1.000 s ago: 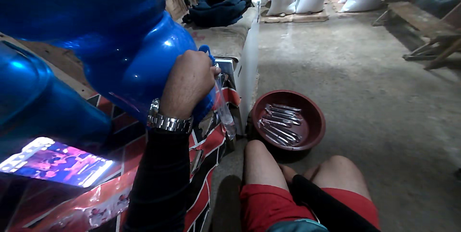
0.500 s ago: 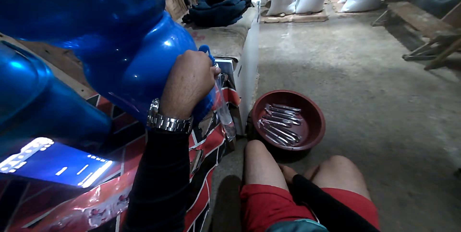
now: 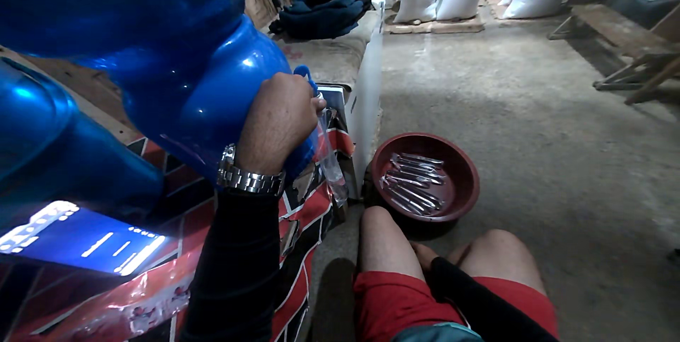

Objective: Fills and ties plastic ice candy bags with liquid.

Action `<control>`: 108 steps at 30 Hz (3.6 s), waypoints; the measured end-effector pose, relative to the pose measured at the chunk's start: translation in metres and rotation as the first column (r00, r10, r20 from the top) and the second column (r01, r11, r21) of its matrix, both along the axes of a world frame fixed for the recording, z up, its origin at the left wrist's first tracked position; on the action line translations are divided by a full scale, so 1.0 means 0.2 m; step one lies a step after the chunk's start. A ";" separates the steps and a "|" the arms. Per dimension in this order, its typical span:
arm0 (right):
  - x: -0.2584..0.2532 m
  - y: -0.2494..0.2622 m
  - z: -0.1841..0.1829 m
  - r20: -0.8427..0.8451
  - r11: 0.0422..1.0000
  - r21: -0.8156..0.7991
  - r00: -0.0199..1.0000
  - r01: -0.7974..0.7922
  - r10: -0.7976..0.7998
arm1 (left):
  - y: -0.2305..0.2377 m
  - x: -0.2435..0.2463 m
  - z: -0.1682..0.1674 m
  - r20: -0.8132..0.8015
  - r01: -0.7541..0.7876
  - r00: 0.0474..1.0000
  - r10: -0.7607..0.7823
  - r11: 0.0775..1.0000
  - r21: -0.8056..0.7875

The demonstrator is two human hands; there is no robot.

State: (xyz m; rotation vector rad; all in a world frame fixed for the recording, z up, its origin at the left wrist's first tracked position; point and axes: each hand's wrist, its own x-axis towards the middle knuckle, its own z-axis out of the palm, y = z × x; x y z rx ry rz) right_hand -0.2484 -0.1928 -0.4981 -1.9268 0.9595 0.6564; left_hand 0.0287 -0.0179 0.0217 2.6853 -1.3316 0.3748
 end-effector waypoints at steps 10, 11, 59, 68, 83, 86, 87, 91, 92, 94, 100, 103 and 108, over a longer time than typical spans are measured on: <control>0.02 0.03 0.13 -0.032 1.000 0.006 0.999 -0.001 0.001 | 0.00 0.00 0.00 0.002 -0.005 1.000 0.005 1.000 -0.003; 0.01 0.04 0.14 -0.028 1.000 0.006 1.000 0.009 -0.009 | 0.00 0.00 0.00 0.003 -0.004 1.000 0.004 1.000 -0.004; 0.03 0.09 0.32 -0.048 0.997 0.037 0.997 0.065 -0.063 | 0.00 0.00 0.00 -0.003 -0.007 1.000 0.007 1.000 -0.006; 0.02 0.01 0.07 -0.041 1.000 0.018 0.999 0.006 -0.006 | 0.00 -0.01 0.00 -0.020 -0.019 1.000 0.019 1.000 -0.007; 0.02 -0.04 -0.13 -0.025 1.000 -0.013 1.000 -0.016 0.016 | 0.00 0.00 0.00 -0.005 -0.008 1.000 0.008 1.000 -0.012; 0.02 -0.06 -0.19 -0.034 0.999 -0.009 0.999 -0.034 0.033 | 0.00 0.00 0.00 -0.001 -0.011 1.000 0.011 1.000 -0.010; 0.02 -0.06 -0.17 -0.035 1.000 0.003 0.999 -0.030 0.030 | 0.00 0.00 0.00 0.000 -0.009 1.000 0.009 1.000 -0.011; -0.01 -0.03 -0.19 0.024 0.999 0.038 1.000 0.002 -0.003 | 0.00 0.00 0.00 0.002 -0.008 1.000 0.008 1.000 -0.007; 0.00 -0.02 -0.15 0.019 0.999 0.050 1.000 0.006 -0.007 | 0.00 0.00 0.00 0.003 -0.009 1.000 0.009 1.000 -0.009; -0.01 -0.01 -0.07 0.021 0.998 0.054 1.000 0.020 -0.021 | 0.00 0.00 0.00 0.001 -0.007 1.000 0.007 1.000 -0.011; 0.03 0.00 0.03 -0.073 0.998 -0.004 0.996 -0.055 0.054 | 0.00 0.00 0.00 0.000 -0.006 1.000 0.006 1.000 -0.007; 0.02 0.01 0.03 -0.062 0.999 0.005 0.998 -0.032 0.032 | 0.00 0.00 0.00 0.006 -0.003 1.000 0.003 1.000 -0.004; 0.01 -0.04 -0.15 -0.034 0.997 -0.015 0.997 -0.069 0.069 | 0.00 0.00 -0.01 0.001 -0.001 1.000 0.001 1.000 -0.013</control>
